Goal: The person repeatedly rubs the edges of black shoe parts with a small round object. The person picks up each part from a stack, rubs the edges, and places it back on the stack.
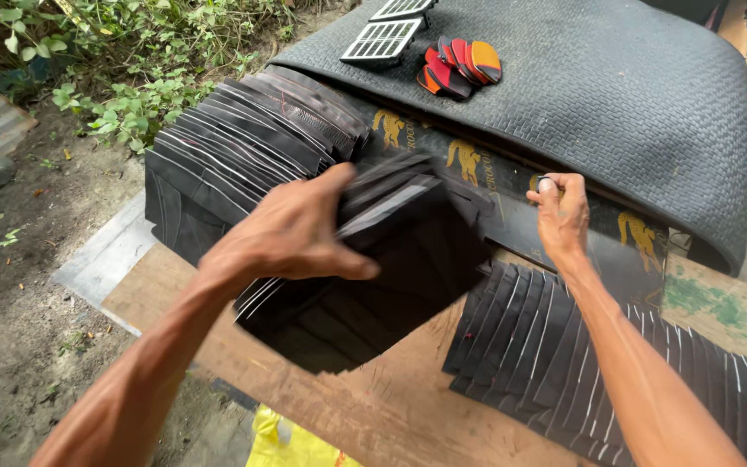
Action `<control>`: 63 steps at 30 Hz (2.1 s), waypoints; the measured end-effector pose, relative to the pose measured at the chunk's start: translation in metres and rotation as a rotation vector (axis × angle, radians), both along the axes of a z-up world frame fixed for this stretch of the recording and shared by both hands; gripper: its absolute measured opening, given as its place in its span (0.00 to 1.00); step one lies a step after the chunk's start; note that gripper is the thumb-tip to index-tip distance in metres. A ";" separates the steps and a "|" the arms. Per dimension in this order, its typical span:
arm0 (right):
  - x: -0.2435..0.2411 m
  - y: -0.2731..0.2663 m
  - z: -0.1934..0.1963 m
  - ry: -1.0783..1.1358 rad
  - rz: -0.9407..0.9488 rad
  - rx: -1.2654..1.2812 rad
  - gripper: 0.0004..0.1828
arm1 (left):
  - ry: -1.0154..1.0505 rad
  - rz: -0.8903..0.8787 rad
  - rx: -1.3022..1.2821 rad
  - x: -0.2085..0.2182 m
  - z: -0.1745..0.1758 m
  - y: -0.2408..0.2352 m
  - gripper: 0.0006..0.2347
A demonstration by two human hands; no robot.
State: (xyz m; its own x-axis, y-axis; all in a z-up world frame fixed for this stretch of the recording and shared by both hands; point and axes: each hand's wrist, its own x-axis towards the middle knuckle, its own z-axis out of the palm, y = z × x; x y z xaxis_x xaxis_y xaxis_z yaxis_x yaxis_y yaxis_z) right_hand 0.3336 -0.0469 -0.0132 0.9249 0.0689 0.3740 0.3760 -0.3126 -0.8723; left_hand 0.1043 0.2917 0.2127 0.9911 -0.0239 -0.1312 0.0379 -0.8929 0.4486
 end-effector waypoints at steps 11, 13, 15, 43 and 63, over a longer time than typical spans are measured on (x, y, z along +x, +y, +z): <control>-0.061 -0.054 0.009 0.080 -0.068 -0.068 0.13 | 0.158 0.410 -0.234 -0.081 -0.105 0.092 0.42; -0.067 -0.061 0.010 0.025 -0.051 -0.051 0.13 | 0.220 0.430 -0.111 -0.080 -0.102 0.084 0.44; -0.073 -0.067 0.012 0.043 -0.058 -0.072 0.13 | 0.196 0.445 0.027 -0.085 -0.093 0.068 0.47; -0.085 -0.050 -0.005 0.156 0.012 -0.051 0.13 | 0.204 -0.346 0.602 0.210 -0.132 -0.061 0.37; -0.102 -0.090 0.006 0.157 -0.048 -0.103 0.16 | -0.474 -0.025 -0.003 0.149 0.002 -0.033 0.35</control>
State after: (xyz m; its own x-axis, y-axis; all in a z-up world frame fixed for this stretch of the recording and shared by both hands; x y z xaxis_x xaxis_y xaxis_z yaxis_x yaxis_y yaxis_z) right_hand 0.2318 -0.1372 -0.0074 0.9744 0.0534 0.2182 0.2203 -0.4174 -0.8816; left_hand 0.2528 0.2583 0.2151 0.9409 -0.0486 0.3351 -0.1933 -0.8896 0.4138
